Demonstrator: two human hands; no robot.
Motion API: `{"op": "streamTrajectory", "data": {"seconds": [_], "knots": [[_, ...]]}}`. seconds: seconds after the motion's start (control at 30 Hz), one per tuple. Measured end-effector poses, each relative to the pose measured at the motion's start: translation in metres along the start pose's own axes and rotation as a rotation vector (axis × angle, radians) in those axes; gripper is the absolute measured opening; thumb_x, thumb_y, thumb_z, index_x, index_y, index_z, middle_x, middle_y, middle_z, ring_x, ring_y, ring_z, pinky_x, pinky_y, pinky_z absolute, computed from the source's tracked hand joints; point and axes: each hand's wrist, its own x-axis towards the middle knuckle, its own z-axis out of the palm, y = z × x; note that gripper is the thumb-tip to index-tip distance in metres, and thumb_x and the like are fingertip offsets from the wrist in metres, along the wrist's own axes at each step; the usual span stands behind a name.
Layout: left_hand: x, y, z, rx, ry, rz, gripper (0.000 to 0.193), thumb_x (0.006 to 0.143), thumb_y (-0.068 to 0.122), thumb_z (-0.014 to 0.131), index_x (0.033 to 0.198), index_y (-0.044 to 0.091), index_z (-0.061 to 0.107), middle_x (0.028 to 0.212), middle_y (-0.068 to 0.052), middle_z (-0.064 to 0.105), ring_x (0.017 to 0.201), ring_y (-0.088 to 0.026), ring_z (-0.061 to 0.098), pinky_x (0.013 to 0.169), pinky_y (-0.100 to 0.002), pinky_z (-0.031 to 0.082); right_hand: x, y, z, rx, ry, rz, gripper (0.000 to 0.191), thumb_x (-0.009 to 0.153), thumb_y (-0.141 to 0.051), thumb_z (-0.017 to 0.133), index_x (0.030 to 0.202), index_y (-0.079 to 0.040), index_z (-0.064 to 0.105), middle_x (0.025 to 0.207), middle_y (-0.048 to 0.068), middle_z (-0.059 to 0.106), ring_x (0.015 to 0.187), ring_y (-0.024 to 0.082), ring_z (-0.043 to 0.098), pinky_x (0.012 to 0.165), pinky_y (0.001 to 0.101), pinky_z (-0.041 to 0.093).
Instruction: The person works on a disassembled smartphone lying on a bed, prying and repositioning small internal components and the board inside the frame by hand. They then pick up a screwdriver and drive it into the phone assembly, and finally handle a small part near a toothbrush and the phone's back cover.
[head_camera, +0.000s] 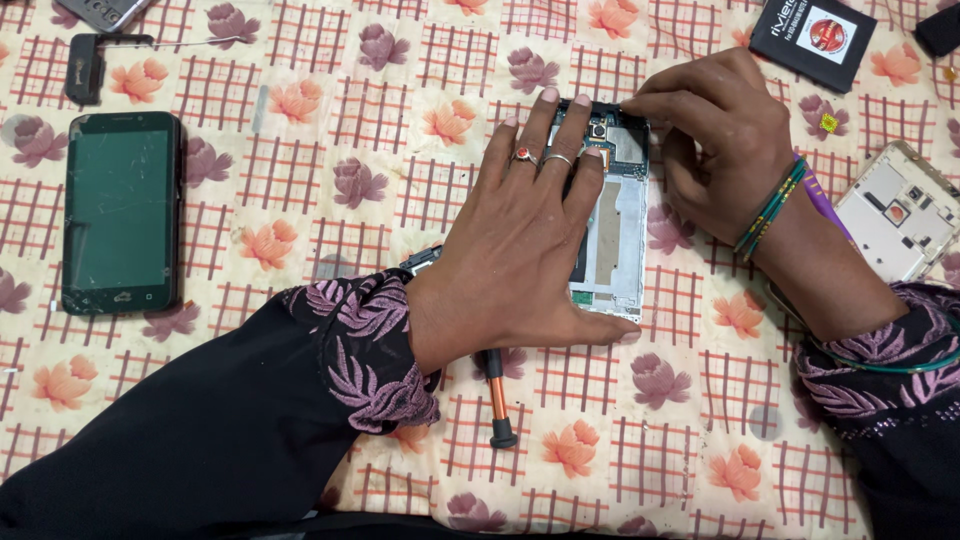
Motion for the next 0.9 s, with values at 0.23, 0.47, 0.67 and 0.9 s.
{"op": "streamTrajectory", "data": {"seconds": [0.23,0.47,0.67,0.9], "knots": [[-0.0003,-0.0008,0.0019,-0.005,-0.001,0.001,0.127,0.063,0.084,0.073,0.134,-0.018,0.048,0.15,-0.043,0.029,0.144,-0.056,0.024,0.117,-0.066,0.019,-0.001,0.0008,-0.0002,-0.003,-0.007,0.006,0.041,0.079,0.013,0.067,0.116,-0.003,0.073,0.115,0.012,0.069,0.107,0.031,0.063,0.089,0.0395,0.054],[0.0002,-0.0064,0.0035,-0.054,0.058,0.019,0.127,0.057,0.083,0.08,0.133,-0.014,0.049,0.15,-0.046,0.025,0.144,-0.061,0.021,0.116,-0.069,0.018,0.0013,-0.0002,-0.0014,0.033,-0.009,0.023,0.041,0.074,0.012,0.069,0.113,-0.002,0.073,0.109,0.013,0.07,0.101,0.032,0.062,0.085,0.0411,0.054],[0.0016,-0.008,0.0035,-0.056,0.029,0.009,0.129,0.057,0.084,0.079,0.134,-0.015,0.049,0.147,-0.048,0.026,0.142,-0.062,0.022,0.115,-0.07,0.019,-0.0006,0.0041,0.0034,0.028,0.024,0.02,0.034,0.085,0.015,0.068,0.113,-0.002,0.073,0.109,0.012,0.071,0.104,0.031,0.063,0.087,0.0387,0.053],[-0.0004,-0.0059,-0.0006,-0.045,0.031,0.006,0.128,0.058,0.084,0.079,0.134,-0.015,0.05,0.149,-0.044,0.027,0.142,-0.06,0.022,0.113,-0.07,0.019,-0.0034,0.0076,0.0031,0.105,0.038,0.055,0.038,0.081,0.018,0.067,0.112,-0.003,0.073,0.113,0.011,0.073,0.106,0.03,0.065,0.091,0.0384,0.053]]}}
